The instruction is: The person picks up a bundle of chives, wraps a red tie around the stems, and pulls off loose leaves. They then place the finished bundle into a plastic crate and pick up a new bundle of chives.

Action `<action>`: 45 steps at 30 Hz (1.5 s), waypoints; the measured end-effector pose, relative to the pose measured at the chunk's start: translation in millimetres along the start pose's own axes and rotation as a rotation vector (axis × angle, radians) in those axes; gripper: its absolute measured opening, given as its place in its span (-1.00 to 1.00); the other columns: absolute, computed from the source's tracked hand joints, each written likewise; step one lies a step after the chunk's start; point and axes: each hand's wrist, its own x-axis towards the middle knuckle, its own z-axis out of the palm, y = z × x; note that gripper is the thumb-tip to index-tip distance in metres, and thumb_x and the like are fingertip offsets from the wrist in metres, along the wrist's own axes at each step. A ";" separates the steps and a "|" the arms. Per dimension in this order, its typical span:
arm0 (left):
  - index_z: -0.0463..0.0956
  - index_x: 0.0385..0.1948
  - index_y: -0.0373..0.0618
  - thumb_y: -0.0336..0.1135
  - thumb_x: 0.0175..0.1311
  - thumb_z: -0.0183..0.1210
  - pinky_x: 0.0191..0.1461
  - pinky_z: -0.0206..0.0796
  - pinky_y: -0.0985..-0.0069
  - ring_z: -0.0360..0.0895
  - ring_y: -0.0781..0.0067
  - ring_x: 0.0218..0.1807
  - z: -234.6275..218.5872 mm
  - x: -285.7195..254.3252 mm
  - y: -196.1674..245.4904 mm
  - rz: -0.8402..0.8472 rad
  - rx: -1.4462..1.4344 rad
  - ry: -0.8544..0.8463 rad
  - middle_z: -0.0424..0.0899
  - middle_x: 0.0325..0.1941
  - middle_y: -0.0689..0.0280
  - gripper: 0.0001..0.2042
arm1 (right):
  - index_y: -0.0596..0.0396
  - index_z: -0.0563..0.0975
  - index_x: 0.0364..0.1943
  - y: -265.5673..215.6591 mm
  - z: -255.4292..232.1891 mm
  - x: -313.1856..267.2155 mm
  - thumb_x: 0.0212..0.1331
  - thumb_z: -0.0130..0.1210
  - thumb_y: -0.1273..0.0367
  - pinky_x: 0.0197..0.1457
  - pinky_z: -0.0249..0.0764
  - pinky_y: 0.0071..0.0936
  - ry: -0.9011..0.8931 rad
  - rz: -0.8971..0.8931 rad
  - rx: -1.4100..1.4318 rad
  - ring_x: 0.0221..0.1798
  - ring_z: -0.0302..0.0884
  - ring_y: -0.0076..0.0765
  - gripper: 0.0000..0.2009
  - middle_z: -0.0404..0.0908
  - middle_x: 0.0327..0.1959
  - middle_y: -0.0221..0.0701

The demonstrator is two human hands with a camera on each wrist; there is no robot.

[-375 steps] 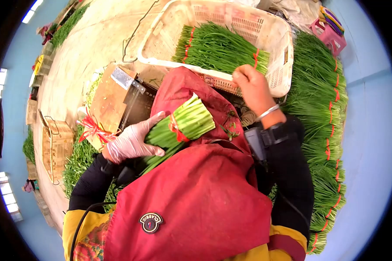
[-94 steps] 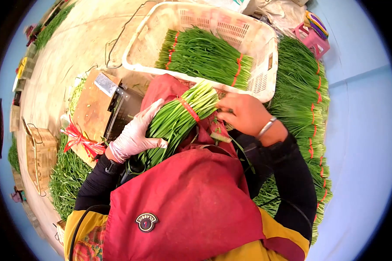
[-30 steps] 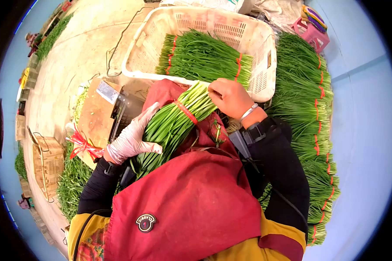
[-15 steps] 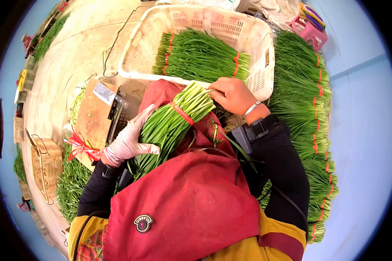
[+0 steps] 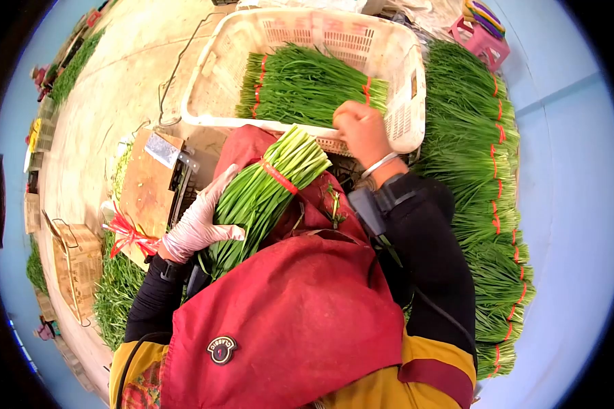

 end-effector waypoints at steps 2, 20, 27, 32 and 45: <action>0.02 0.40 -0.20 0.00 -0.27 0.53 0.44 0.06 0.30 0.22 0.04 0.41 -1.0 -1.3 -0.1 -0.008 -0.022 -0.005 0.27 0.36 -0.04 0.13 | 0.21 0.60 -0.48 -7.3 -12.4 1.1 0.06 0.01 0.49 -0.47 0.37 -0.62 -0.052 0.034 0.171 -0.58 0.44 -0.59 -0.87 0.55 -0.59 -0.46; -0.01 0.40 -0.28 -0.19 -0.02 0.48 0.44 0.01 0.47 0.21 0.46 0.37 -13.2 -0.7 10.8 -0.211 -0.599 -0.117 0.30 0.36 0.23 -0.02 | 0.19 0.49 0.07 9.3 36.8 -69.8 0.24 0.20 0.18 -0.09 0.43 -0.55 -0.729 0.227 0.111 -0.26 0.44 -0.60 -0.56 0.54 -0.21 -0.50; -0.02 0.43 -0.17 -0.38 0.02 0.42 0.39 0.11 0.51 0.31 0.52 0.30 -39.1 16.2 82.6 0.056 -0.340 0.135 0.39 0.32 0.21 -0.08 | 0.11 -0.10 0.46 -58.0 57.7 -69.1 0.09 0.29 0.42 0.45 0.08 -0.40 -0.525 -0.088 0.572 0.40 0.14 -0.37 -0.08 0.14 0.40 -0.37; -0.15 0.45 -0.19 -0.25 -0.19 0.55 0.47 0.00 0.35 0.16 0.28 0.43 -51.3 48.8 129.2 0.450 -0.250 0.295 0.19 0.44 0.11 0.16 | 0.11 -0.06 0.45 -115.4 24.1 -58.3 -0.11 0.14 0.64 0.24 0.40 -0.41 -0.240 -0.422 0.359 0.34 0.27 -0.35 -0.07 0.25 0.32 -0.32; 0.27 0.23 -0.18 -0.08 -0.01 0.45 0.12 0.42 0.48 0.56 0.50 0.02 12.3 75.9 111.8 0.350 -1.112 0.193 0.57 0.06 0.33 -0.23 | 0.10 0.33 0.29 -174.9 -3.3 -86.6 -0.07 0.01 0.67 0.03 0.45 -0.50 -0.087 -0.533 -0.162 -0.01 0.48 -0.43 -0.34 0.46 0.10 -0.37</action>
